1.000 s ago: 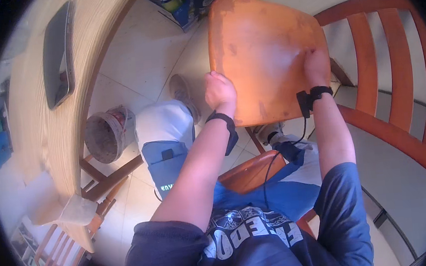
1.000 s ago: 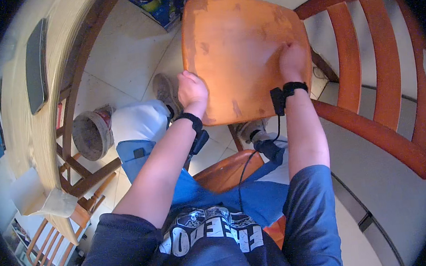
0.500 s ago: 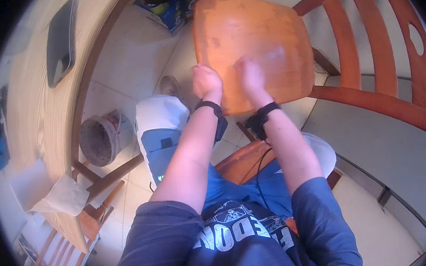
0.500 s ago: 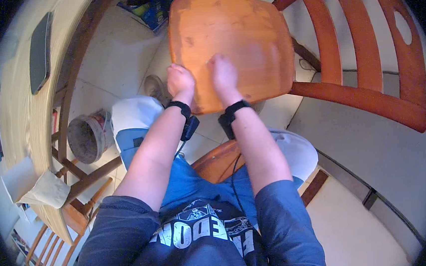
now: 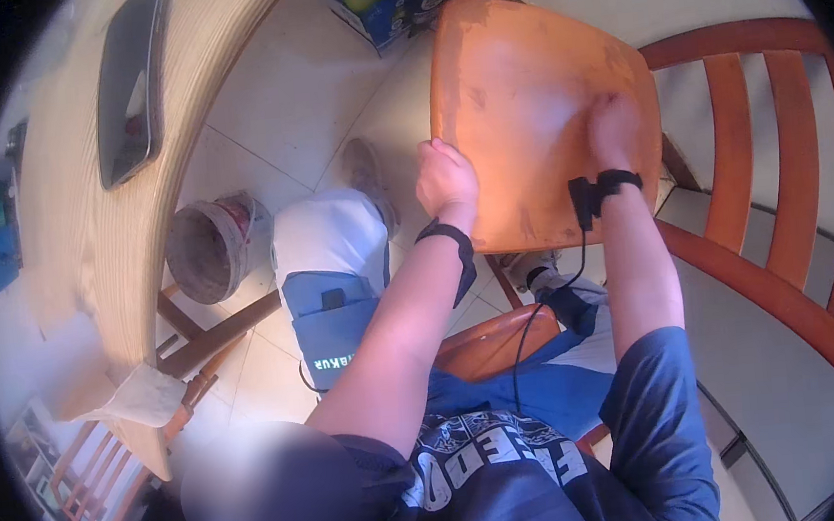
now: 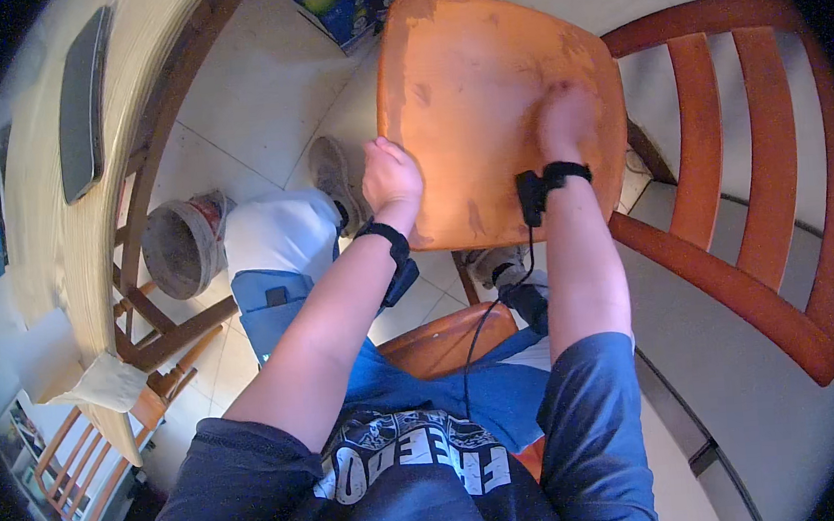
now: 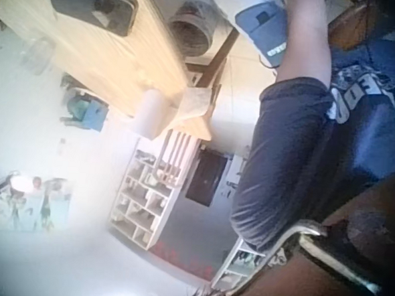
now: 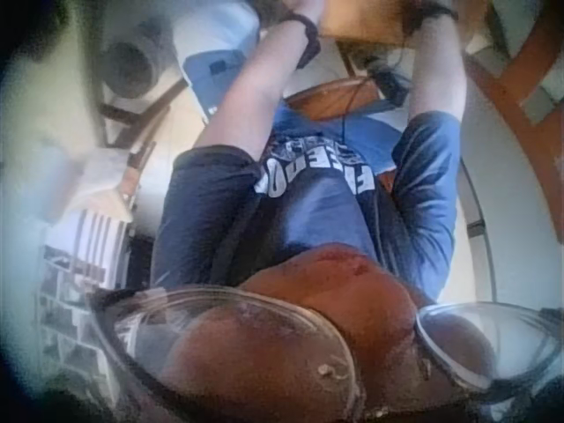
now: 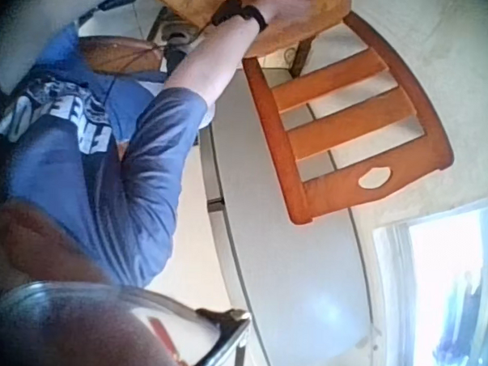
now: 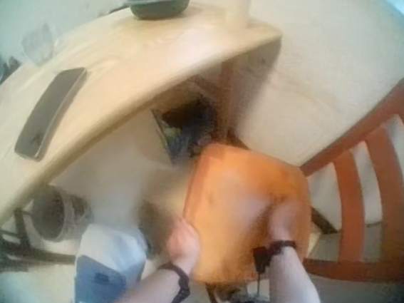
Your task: The recorder is applying white tape or paper to the back and seat of a wooden chair.
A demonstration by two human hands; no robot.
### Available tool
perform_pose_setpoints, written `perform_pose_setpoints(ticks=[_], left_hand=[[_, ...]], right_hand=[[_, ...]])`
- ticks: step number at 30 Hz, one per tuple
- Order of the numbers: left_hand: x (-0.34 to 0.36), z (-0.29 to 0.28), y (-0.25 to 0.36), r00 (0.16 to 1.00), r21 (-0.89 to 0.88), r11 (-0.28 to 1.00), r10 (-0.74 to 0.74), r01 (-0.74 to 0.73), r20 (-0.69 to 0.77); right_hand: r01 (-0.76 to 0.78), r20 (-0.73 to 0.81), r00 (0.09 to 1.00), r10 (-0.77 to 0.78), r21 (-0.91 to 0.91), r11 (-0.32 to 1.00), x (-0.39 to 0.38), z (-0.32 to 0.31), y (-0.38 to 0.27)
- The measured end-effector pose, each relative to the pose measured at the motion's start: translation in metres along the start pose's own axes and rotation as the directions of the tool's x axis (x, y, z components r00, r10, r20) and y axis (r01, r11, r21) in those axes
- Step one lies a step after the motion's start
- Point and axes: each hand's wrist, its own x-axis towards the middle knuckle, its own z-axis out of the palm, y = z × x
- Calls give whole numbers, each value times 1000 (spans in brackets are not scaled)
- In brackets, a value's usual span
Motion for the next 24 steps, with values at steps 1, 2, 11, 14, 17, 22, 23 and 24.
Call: perform_pose_setpoints(ticks=[1, 2, 11, 14, 17, 22, 23, 24], left_hand=[[0, 0, 0, 1000, 3, 1000, 14, -14, -24], [0, -1, 0, 1000, 17, 1000, 2, -2, 10], [-1, -2, -4, 998, 10, 999, 48, -49, 41], [-1, -1, -4, 998, 4, 998, 61, -61, -22], [0, 0, -4, 1000, -15, 999, 31, -31, 5], [0, 1, -2, 998, 23, 998, 51, -51, -32], [0, 1, -2, 998, 24, 999, 46, -45, -36], [0, 1, -1, 999, 20, 1000, 24, -24, -22]], right_hand=[[4, 7, 1000, -3, -5, 1000, -5, 9, -16], [57, 12, 998, -58, 82, 995, -15, 15, -33], [361, 102, 919, -381, 169, 917, -121, 48, -114], [318, 117, 935, -334, 137, 938, -102, 33, -79], [115, 157, 976, -148, 199, 973, -56, -2, -29], [-2, 100, 995, -1, 32, 999, 2, -31, 22], [-40, 84, 996, 40, -6, 999, 10, -28, 26], [-36, 102, 994, 36, 1, 999, 18, -22, 27]])
